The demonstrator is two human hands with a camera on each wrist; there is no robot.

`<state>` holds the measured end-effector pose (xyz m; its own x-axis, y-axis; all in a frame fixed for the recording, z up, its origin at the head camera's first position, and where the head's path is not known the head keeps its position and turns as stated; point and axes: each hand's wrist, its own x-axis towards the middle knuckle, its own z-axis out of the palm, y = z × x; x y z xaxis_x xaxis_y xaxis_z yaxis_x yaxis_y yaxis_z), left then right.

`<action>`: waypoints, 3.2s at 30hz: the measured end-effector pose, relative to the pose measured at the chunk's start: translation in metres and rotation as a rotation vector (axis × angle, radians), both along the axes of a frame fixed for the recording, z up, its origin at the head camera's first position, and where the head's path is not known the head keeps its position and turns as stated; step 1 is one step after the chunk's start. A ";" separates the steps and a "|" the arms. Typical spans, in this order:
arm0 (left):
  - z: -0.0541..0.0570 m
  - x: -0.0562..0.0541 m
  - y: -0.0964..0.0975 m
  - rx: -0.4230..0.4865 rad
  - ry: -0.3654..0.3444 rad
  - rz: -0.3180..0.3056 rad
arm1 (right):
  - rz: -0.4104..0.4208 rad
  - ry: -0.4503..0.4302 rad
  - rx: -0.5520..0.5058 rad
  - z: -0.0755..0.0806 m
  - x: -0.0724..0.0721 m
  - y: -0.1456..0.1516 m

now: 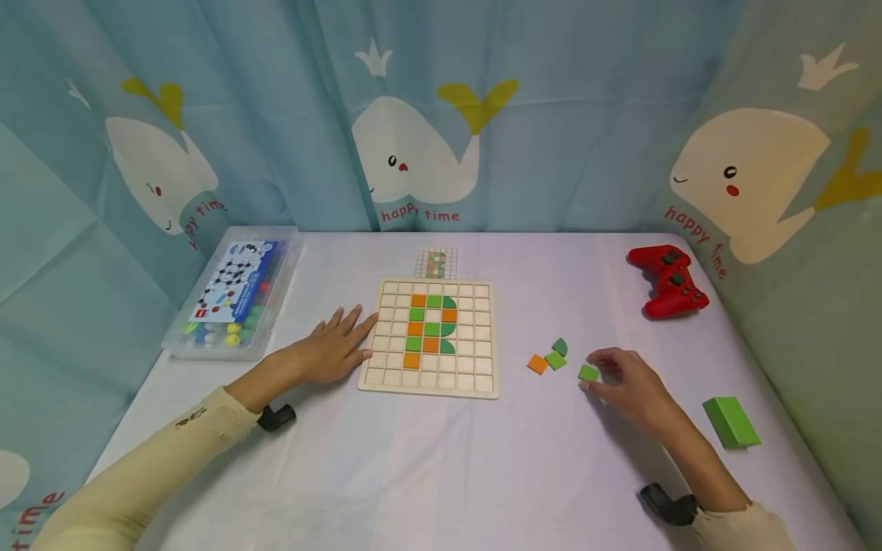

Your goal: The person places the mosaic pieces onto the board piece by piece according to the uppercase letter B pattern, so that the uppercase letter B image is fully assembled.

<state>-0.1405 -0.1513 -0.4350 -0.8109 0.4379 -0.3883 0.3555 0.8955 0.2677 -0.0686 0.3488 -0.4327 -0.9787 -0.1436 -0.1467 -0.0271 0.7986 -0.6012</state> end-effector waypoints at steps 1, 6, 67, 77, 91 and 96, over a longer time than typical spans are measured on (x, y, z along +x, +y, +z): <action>0.000 0.000 0.000 0.001 -0.002 0.001 | 0.003 0.008 0.006 0.000 0.001 -0.001; -0.001 0.000 0.000 0.000 -0.010 0.002 | 0.013 0.045 0.050 -0.003 0.003 -0.004; 0.004 0.002 0.000 0.002 0.009 0.000 | 0.448 0.176 -0.063 -0.003 -0.042 -0.180; 0.002 0.001 0.000 -0.001 0.015 -0.004 | 0.444 0.184 -0.094 -0.005 -0.041 -0.181; 0.000 0.000 0.001 -0.010 0.016 -0.003 | 0.241 0.109 -0.006 0.018 -0.046 -0.117; 0.001 0.001 0.001 -0.007 0.006 -0.006 | 0.135 0.011 0.099 0.023 -0.041 -0.075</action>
<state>-0.1396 -0.1501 -0.4342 -0.8106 0.4400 -0.3865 0.3624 0.8952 0.2592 -0.1095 0.2740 -0.4094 -0.9530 -0.2597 -0.1559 -0.1446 0.8423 -0.5192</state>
